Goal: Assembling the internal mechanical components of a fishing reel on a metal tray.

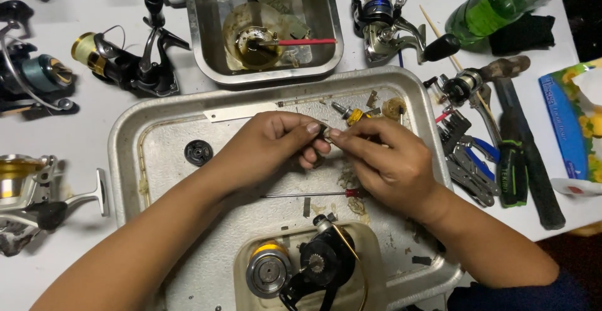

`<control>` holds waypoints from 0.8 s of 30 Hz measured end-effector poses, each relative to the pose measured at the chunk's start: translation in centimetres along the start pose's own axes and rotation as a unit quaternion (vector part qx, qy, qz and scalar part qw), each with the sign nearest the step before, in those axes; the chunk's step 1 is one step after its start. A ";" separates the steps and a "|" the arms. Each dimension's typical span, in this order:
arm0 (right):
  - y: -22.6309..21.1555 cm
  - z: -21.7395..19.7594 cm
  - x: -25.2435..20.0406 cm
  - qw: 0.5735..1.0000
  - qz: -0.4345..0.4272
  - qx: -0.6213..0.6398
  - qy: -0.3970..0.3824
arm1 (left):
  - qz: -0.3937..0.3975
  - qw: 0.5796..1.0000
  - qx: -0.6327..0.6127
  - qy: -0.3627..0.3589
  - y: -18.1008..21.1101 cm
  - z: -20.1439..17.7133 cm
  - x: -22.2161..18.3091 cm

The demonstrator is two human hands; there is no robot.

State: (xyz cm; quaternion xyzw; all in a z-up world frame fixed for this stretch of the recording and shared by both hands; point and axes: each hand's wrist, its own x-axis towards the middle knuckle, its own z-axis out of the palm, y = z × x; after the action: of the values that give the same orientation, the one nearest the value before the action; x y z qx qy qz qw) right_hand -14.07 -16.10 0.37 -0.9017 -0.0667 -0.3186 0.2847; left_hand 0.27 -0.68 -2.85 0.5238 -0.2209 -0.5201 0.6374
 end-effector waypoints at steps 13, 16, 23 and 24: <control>-1.8 -2.5 0.1 0.968 0.077 -0.021 -0.239 | 0.184 0.972 0.075 0.124 3.9 -2.7 -1.2; -1.4 -2.5 -1.6 0.962 0.062 -0.098 -0.246 | 0.239 0.959 0.080 0.127 3.5 -3.5 -0.7; -1.2 -2.3 -3.3 0.948 0.056 -0.111 -0.294 | 0.261 0.931 0.192 0.168 4.7 -3.6 -1.0; -1.2 -2.3 -3.4 0.943 0.062 -0.120 -0.303 | 0.266 0.924 0.216 0.170 4.7 -3.7 -1.0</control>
State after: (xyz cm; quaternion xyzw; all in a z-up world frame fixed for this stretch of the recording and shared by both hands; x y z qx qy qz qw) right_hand -18.37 -16.20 0.30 -0.9854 -0.0549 -0.0171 0.1599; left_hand 4.96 1.44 0.36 0.6514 -0.3478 -0.1744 0.6513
